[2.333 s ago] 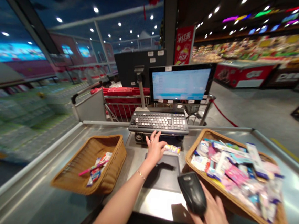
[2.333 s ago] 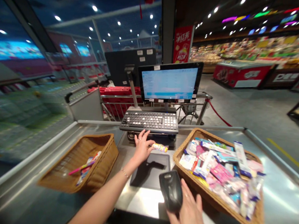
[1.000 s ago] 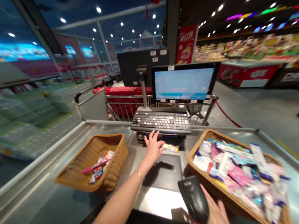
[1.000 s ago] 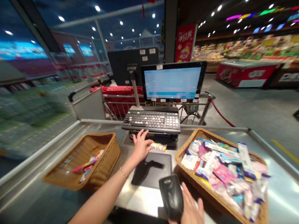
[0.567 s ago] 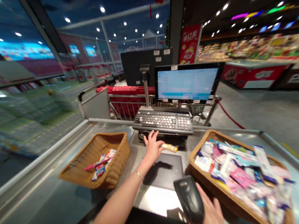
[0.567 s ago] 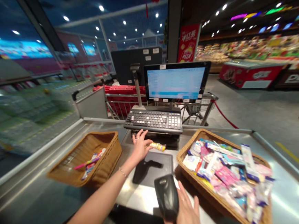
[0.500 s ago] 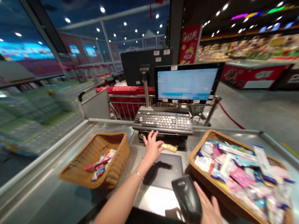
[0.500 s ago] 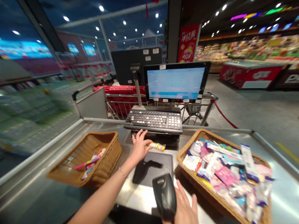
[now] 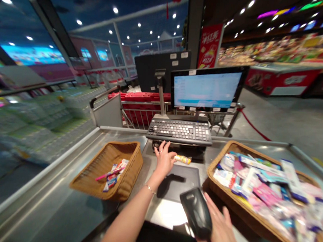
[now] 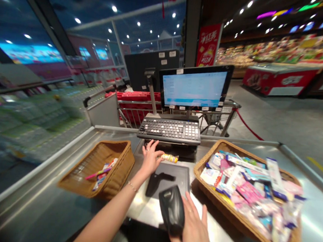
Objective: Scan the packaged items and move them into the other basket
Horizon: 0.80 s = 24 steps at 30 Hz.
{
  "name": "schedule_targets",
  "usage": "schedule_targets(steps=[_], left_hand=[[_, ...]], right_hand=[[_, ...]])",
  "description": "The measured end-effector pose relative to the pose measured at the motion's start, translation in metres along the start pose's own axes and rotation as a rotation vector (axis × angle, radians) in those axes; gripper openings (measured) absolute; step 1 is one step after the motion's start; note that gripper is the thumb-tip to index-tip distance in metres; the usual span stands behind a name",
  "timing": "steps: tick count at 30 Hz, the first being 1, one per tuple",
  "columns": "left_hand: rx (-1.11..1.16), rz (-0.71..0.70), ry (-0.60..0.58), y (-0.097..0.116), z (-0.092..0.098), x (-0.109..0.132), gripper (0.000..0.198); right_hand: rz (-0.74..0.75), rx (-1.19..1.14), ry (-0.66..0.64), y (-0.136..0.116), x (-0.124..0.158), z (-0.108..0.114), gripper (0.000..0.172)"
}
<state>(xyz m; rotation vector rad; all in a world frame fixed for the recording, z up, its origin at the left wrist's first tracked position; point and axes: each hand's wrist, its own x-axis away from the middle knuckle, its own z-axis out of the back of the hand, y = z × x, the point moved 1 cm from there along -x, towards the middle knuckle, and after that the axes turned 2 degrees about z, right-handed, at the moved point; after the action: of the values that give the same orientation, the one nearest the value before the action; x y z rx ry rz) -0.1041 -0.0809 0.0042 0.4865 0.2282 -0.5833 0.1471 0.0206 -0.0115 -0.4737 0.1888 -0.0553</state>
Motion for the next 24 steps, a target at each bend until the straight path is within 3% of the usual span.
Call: schedule_targets(steps=[5,8,13,17,19,24], left_hand=[[-0.006,0.005,0.000,0.000,0.001,0.001,0.022],[-0.008,0.011,0.000,0.000,0.001,0.001,0.020],[-0.005,0.020,-0.007,0.001,0.003,0.001,0.019],[-0.007,0.024,-0.004,-0.001,0.004,0.001,0.018],[-0.010,0.030,-0.001,-0.002,0.004,0.002,0.019],[-0.006,0.045,0.013,-0.007,0.005,0.003,0.019]], right_hand=[[0.001,-0.118,0.131,0.000,0.000,-0.009,0.058],[0.104,-0.193,0.192,0.000,-0.002,-0.012,0.057],[0.146,-0.325,0.344,-0.009,-0.011,-0.007,0.056],[0.100,-0.342,0.348,-0.018,-0.022,-0.010,0.045],[0.096,-0.319,0.350,-0.022,-0.027,-0.010,0.048],[0.311,-0.207,0.367,-0.030,-0.034,0.003,0.051]])
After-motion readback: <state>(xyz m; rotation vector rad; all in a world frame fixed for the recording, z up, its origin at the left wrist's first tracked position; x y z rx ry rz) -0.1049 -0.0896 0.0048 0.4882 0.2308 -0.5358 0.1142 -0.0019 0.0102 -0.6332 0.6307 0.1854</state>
